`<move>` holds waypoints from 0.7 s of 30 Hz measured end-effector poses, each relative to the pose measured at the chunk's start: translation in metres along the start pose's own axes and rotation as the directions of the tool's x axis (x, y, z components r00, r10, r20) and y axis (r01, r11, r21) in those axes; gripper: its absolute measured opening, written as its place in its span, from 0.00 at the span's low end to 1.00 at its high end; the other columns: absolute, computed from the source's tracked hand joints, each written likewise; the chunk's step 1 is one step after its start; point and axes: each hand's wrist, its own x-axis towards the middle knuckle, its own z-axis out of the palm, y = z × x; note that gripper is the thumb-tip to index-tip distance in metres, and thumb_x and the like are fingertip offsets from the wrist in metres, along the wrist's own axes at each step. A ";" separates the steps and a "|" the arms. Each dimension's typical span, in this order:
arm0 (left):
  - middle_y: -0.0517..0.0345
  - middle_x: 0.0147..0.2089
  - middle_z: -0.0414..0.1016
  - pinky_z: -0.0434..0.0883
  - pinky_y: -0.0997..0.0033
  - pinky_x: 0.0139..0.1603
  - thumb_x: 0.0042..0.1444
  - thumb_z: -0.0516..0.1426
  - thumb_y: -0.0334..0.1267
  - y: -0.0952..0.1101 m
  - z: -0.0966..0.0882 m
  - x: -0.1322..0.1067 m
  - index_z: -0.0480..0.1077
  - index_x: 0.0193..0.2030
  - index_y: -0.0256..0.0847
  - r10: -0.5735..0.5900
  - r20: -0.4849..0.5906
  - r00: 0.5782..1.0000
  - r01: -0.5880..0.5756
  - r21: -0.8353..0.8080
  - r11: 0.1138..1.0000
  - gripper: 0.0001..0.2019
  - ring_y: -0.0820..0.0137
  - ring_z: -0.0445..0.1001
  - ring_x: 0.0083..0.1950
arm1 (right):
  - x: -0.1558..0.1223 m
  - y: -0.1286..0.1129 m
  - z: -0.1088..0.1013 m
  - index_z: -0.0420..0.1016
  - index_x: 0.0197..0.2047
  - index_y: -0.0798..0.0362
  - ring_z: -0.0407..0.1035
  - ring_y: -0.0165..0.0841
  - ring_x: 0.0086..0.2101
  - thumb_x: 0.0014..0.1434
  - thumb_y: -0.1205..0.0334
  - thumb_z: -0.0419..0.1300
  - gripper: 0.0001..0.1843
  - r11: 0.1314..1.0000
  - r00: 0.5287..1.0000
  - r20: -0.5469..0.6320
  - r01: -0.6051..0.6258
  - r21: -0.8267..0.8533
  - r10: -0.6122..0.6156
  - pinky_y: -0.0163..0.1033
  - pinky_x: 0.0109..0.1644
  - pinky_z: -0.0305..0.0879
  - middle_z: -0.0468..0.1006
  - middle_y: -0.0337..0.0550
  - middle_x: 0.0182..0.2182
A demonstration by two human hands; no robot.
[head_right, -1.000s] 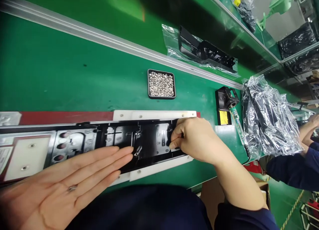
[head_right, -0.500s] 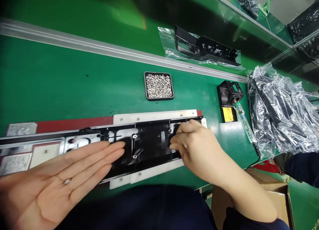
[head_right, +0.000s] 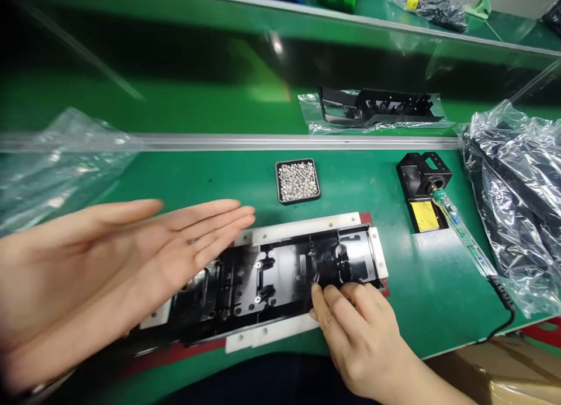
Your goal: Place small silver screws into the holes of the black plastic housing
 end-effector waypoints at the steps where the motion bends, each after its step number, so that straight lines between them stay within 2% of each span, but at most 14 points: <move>1: 0.27 0.60 0.80 0.87 0.61 0.49 0.68 0.49 0.34 0.003 0.018 0.003 0.74 0.62 0.19 0.059 -0.023 0.998 -0.057 0.091 0.994 0.24 0.49 0.85 0.57 | 0.000 0.000 0.002 0.73 0.61 0.72 0.67 0.42 0.41 0.88 0.76 0.47 0.14 1.000 1.000 -0.002 0.000 -0.018 0.000 0.45 0.44 0.62 0.75 0.53 0.51; 2: 0.29 0.58 0.81 0.87 0.65 0.45 0.69 0.47 0.35 0.005 0.034 0.006 0.75 0.60 0.19 0.039 -0.060 0.997 -0.030 0.147 0.989 0.25 0.52 0.86 0.54 | 0.000 0.000 0.004 0.73 0.61 0.73 0.67 0.41 0.41 0.88 0.75 0.46 0.15 1.000 1.000 -0.005 0.003 -0.029 -0.003 0.45 0.44 0.61 0.75 0.53 0.51; 4: 0.30 0.57 0.82 0.86 0.70 0.45 0.69 0.49 0.37 0.006 0.059 0.016 0.75 0.59 0.18 0.054 -0.019 0.998 -0.048 0.213 0.976 0.24 0.54 0.86 0.53 | 0.000 0.000 0.007 0.73 0.61 0.73 0.66 0.41 0.40 0.88 0.75 0.45 0.15 0.999 1.000 -0.017 0.003 -0.045 -0.004 0.44 0.43 0.60 0.76 0.53 0.51; 7: 0.29 0.60 0.80 0.83 0.72 0.57 0.71 0.50 0.42 0.007 0.077 0.036 0.71 0.62 0.18 0.072 0.064 0.995 -0.087 0.267 0.960 0.26 0.57 0.83 0.60 | 0.002 -0.001 0.008 0.74 0.59 0.72 0.66 0.40 0.39 0.89 0.75 0.45 0.16 0.998 0.999 -0.032 -0.005 -0.060 0.003 0.45 0.41 0.58 0.77 0.51 0.49; 9: 0.30 0.65 0.77 0.75 0.66 0.72 0.71 0.50 0.45 0.008 0.080 0.051 0.70 0.64 0.20 0.069 0.130 0.989 -0.105 0.302 0.948 0.28 0.57 0.77 0.69 | 0.005 -0.002 0.006 0.76 0.57 0.73 0.67 0.39 0.39 0.90 0.74 0.44 0.19 0.998 1.000 -0.019 -0.009 -0.065 0.008 0.45 0.40 0.57 0.77 0.48 0.46; 11: 0.32 0.70 0.73 0.61 0.56 0.83 0.71 0.51 0.50 0.009 0.082 0.062 0.70 0.65 0.24 0.048 0.197 0.979 -0.114 0.339 0.934 0.29 0.56 0.67 0.78 | 0.008 -0.003 0.003 0.79 0.55 0.74 0.67 0.39 0.40 0.90 0.75 0.42 0.23 0.997 1.000 -0.003 -0.001 -0.073 0.001 0.45 0.39 0.58 0.76 0.48 0.44; 13: 0.37 0.74 0.70 0.49 0.45 0.88 0.70 0.50 0.54 0.010 0.084 0.067 0.73 0.62 0.31 0.051 0.233 0.971 -0.137 0.366 0.921 0.29 0.56 0.58 0.82 | 0.010 -0.003 0.002 0.82 0.52 0.74 0.68 0.40 0.41 0.89 0.76 0.41 0.27 0.997 1.000 0.012 0.016 -0.082 -0.015 0.46 0.38 0.58 0.76 0.49 0.45; 14: 0.39 0.75 0.69 0.46 0.43 0.88 0.70 0.50 0.55 0.011 0.085 0.066 0.75 0.59 0.33 0.064 0.240 0.969 -0.153 0.373 0.915 0.27 0.56 0.56 0.83 | 0.011 -0.003 0.001 0.83 0.50 0.73 0.68 0.41 0.41 0.88 0.77 0.40 0.28 0.996 0.999 0.024 0.024 -0.084 -0.022 0.47 0.38 0.58 0.76 0.50 0.45; 16: 0.45 0.72 0.72 0.49 0.45 0.88 0.70 0.50 0.52 0.011 0.084 0.055 0.79 0.49 0.37 0.118 0.243 0.963 -0.205 0.371 0.906 0.23 0.57 0.60 0.82 | 0.012 -0.001 0.002 0.82 0.50 0.71 0.68 0.43 0.41 0.86 0.78 0.40 0.28 0.997 0.999 0.042 0.032 -0.073 -0.029 0.47 0.39 0.60 0.76 0.51 0.46; 18: 0.48 0.65 0.79 0.64 0.55 0.82 0.69 0.51 0.42 0.010 0.077 0.033 0.81 0.41 0.38 0.169 0.259 0.951 -0.257 0.358 0.898 0.18 0.59 0.71 0.75 | 0.010 0.001 0.002 0.79 0.55 0.72 0.69 0.43 0.40 0.87 0.77 0.42 0.23 0.999 0.999 0.034 0.026 -0.030 -0.025 0.47 0.40 0.63 0.76 0.52 0.47; 20: 0.48 0.56 0.84 0.80 0.67 0.65 0.63 0.55 0.37 0.006 0.063 0.004 0.84 0.42 0.37 0.169 0.350 0.921 -0.300 0.365 0.881 0.14 0.60 0.81 0.64 | 0.007 0.003 0.000 0.74 0.60 0.73 0.70 0.43 0.41 0.87 0.75 0.47 0.15 1.000 1.000 0.002 0.011 0.011 -0.011 0.46 0.43 0.66 0.75 0.54 0.49; 21: 0.48 0.52 0.86 0.83 0.72 0.56 0.62 0.60 0.41 0.001 0.054 -0.010 0.85 0.45 0.38 0.135 0.472 0.871 -0.338 0.378 0.862 0.13 0.59 0.83 0.59 | 0.005 0.003 -0.002 0.73 0.60 0.73 0.70 0.43 0.42 0.87 0.75 0.49 0.13 1.000 1.000 -0.027 0.005 0.026 -0.004 0.46 0.45 0.67 0.75 0.55 0.50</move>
